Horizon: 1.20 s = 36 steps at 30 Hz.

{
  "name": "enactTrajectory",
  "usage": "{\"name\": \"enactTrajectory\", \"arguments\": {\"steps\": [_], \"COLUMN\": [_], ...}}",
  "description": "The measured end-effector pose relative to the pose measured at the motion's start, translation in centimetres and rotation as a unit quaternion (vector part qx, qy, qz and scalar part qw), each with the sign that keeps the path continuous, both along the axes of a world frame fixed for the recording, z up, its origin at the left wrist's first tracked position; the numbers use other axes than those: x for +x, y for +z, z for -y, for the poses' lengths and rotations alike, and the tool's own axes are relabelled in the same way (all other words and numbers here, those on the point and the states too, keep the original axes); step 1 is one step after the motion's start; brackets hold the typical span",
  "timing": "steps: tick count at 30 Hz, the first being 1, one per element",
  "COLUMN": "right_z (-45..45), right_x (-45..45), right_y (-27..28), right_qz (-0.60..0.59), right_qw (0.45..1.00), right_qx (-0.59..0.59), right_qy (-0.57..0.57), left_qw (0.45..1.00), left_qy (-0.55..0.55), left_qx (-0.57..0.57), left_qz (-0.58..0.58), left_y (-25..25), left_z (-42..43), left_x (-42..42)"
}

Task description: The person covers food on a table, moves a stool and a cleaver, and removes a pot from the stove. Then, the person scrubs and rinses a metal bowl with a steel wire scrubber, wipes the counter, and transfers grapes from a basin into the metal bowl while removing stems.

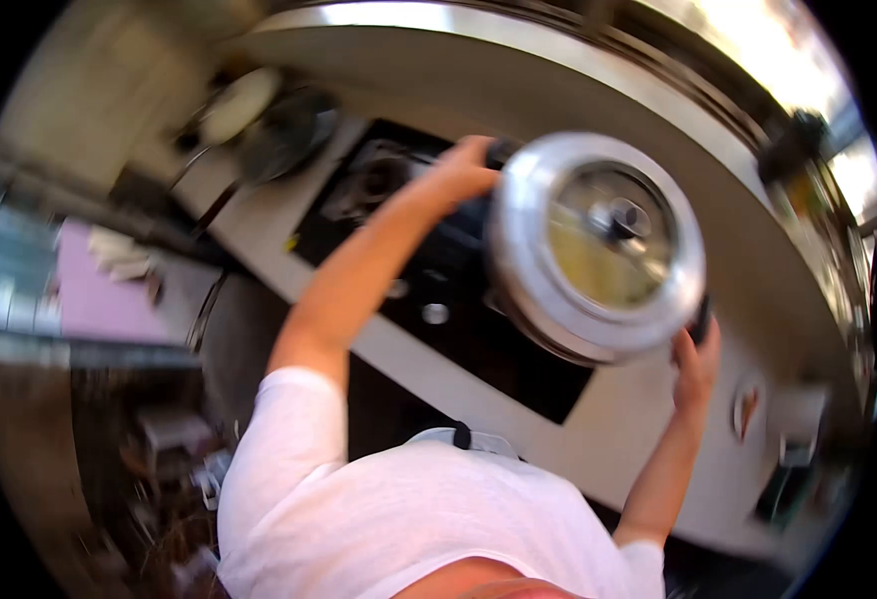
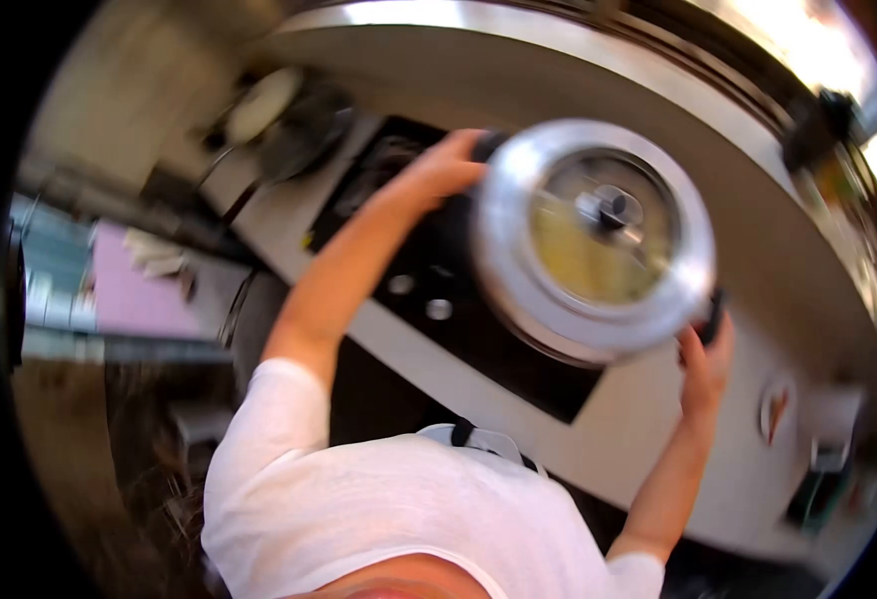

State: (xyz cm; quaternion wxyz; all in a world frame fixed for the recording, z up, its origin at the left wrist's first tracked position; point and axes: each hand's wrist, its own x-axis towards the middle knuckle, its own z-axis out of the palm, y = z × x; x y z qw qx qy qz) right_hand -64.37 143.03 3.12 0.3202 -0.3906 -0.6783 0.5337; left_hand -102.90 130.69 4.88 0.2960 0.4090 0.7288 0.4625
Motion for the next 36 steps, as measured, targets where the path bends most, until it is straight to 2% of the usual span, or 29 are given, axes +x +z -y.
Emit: {"name": "enactTrajectory", "arguments": {"steps": [1,2,4,7,9,10,11,13,16,20,22,24,26,30,32,34,35,36], "right_z": [0.5,0.7,2.1,4.0,6.1,7.1,7.7,10.8,15.3,20.8,23.4,25.6,28.1,30.3,30.8,30.7,30.7,30.7], "right_x": [0.1,0.9,0.6,3.7,5.6,6.6,7.2,7.9,8.3,5.6,3.5,1.3,-1.7,-5.4,-6.8,-8.2,-9.2,-9.9], "right_y": [0.7,0.7,0.7,-0.5,-1.7,-2.6,-3.0,-3.9,-5.2,-6.0,-6.8,-7.1,-6.4,-5.7,-5.5,-5.2,-5.3,-5.3], "right_qz": [-0.002,0.002,-0.059,-0.042,-0.017,-0.003,-0.002,0.017,-0.002,-0.018,-0.038,0.005,-0.026,-0.016,-0.009,-0.009,0.032,0.017], "right_qw": [1.000,0.998,0.988,0.986,0.982,0.979,0.980,0.970,0.968,0.969,0.971,0.979,0.982,0.990,0.992,0.982,0.986,0.984], "right_qx": [0.004,-0.021,-0.041,-0.050,-0.073,-0.086,-0.082,-0.132,-0.156,-0.171,-0.175,-0.165,-0.164,-0.143,-0.128,-0.173,-0.155,-0.167], "right_qy": [-0.024,-0.054,-0.137,-0.152,-0.176,-0.186,-0.180,-0.203,-0.198,-0.178,-0.158,-0.118,-0.087,-0.008,0.018,0.073,0.056,0.066], "left_qw": [0.996,0.994,0.988,0.978,0.979,0.978,0.970,0.941,0.918,0.889,0.885,0.886,0.876,0.841,0.830,0.824,0.817,0.811], "left_qy": [0.080,0.086,0.131,0.143,0.165,0.186,0.209,0.265,0.304,0.319,0.337,0.343,0.366,0.433,0.451,0.475,0.478,0.484], "left_qx": [-0.051,-0.006,0.061,0.150,0.121,0.067,0.013,-0.025,-0.063,-0.076,-0.068,-0.077,-0.056,-0.066,-0.083,-0.144,-0.176,-0.204], "left_qz": [-0.007,-0.067,-0.058,-0.026,0.019,0.071,0.123,0.209,0.248,0.321,0.315,0.303,0.310,0.318,0.316,0.274,0.269,0.260], "left_y": [2.4,0.0,-1.1,-3.6,-6.5,-6.6,-6.6,-8.4,-10.9,-12.4,-12.8,-13.2,-14.6,-16.8,-20.0,-22.2,-23.3,-24.1], "left_z": [0.6,0.4,3.0,8.9,14.1,16.8,19.4,24.8,32.0,39.3,42.8,46.4,50.3,57.7,61.1,63.3,64.6,65.0], "left_x": [2.0,1.0,0.0,0.2,0.0,0.5,1.0,2.0,3.0,3.5,3.3,3.5,3.8,5.9,7.4,9.6,11.1,12.1]}}
